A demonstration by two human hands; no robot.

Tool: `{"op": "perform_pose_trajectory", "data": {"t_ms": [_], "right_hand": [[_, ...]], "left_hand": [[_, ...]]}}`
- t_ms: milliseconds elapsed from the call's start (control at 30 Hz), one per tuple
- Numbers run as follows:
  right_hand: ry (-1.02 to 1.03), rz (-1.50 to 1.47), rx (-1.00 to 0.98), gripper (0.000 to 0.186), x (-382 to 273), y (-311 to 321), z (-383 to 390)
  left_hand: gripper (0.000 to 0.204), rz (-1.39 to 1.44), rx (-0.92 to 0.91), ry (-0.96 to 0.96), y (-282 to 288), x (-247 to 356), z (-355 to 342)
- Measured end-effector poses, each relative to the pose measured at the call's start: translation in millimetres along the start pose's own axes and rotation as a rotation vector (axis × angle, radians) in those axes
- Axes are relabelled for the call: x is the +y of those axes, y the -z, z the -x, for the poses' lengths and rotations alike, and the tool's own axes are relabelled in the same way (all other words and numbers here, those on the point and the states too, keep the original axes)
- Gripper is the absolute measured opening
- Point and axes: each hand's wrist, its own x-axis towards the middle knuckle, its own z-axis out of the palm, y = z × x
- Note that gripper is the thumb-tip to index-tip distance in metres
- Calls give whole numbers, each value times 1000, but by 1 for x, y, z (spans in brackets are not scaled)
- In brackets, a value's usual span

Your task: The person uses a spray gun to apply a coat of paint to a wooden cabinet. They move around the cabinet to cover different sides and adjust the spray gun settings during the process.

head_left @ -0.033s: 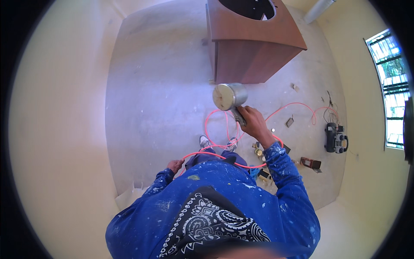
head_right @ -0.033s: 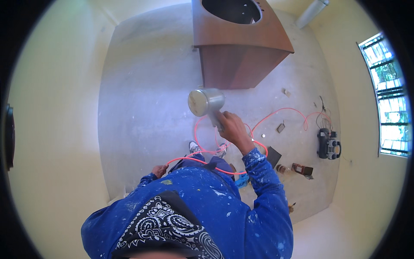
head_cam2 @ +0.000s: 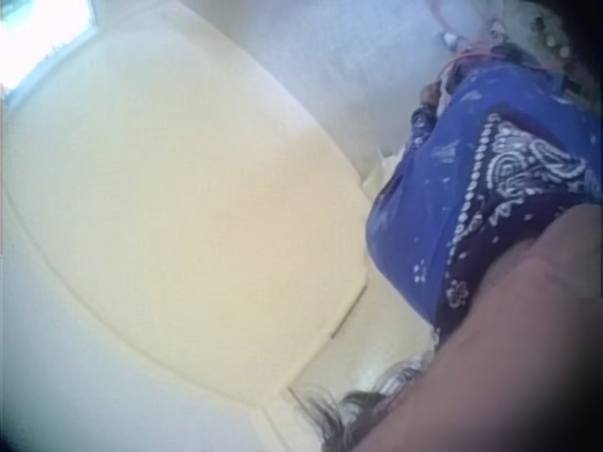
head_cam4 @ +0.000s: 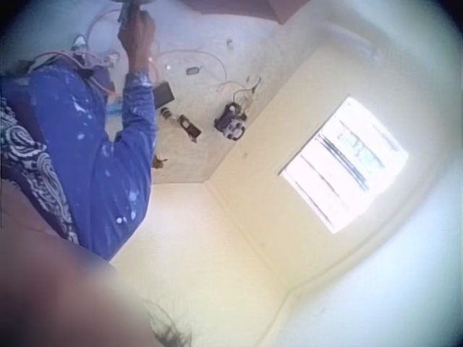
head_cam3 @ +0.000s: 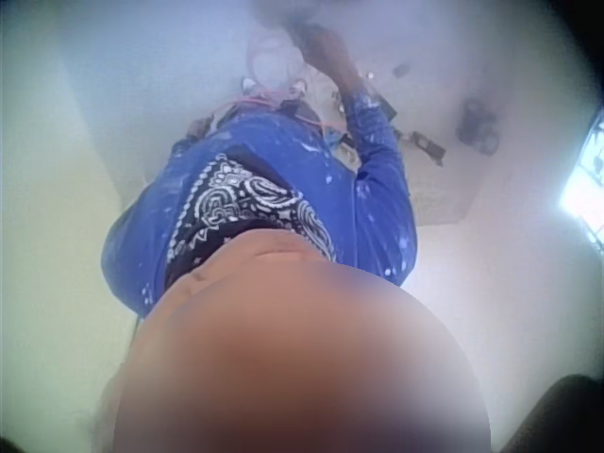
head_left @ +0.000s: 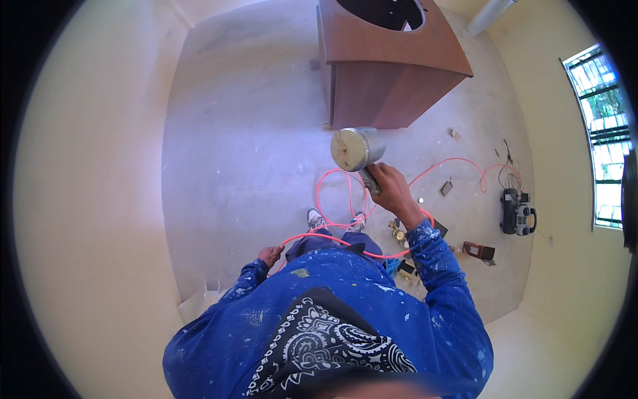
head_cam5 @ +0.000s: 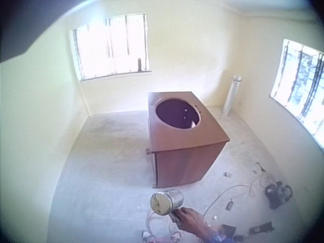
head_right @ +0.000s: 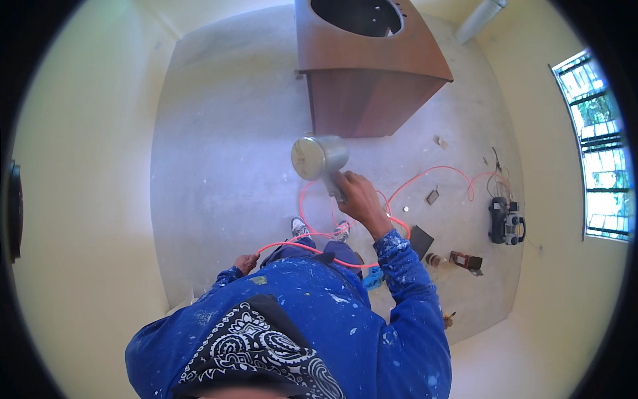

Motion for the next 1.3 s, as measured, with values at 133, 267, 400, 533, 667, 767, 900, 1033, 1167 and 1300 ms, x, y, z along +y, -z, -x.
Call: {"op": "perform_pose_trajectory", "data": {"t_ms": [133,267,400,533,667,767,900,1033,1167,1300], "right_hand": [[53,-146,186,41,7,-8,-3],[-69,-314,361,34,31,-4,4],[-276,-372,517,47,75,30,32],[-349,-291,668,49,132,80,64],[-351,-215,733,51,177,124,94],[-210,-103,673,48,194,140,104],[33,-58,365,44,179,121,102],[216,-63,76,52,151,72,77],[241,45,-55,30,146,18,43],[193,78,-212,29,166,-38,27]], "left_hand": [[71,-104,8,82,8,-8,-17],[72,-38,83,87,11,-11,-17],[72,37,150,212,0,-14,-16],[72,67,164,159,-36,-13,-18],[76,-64,135,128,-71,17,-20],[80,-294,85,2,-100,55,-30],[80,-436,10,-21,-142,94,-51],[76,-575,-129,-52,-188,115,-84],[70,-633,-202,-62,-215,114,-104],[63,-733,-269,-40,-230,96,-119]]}}
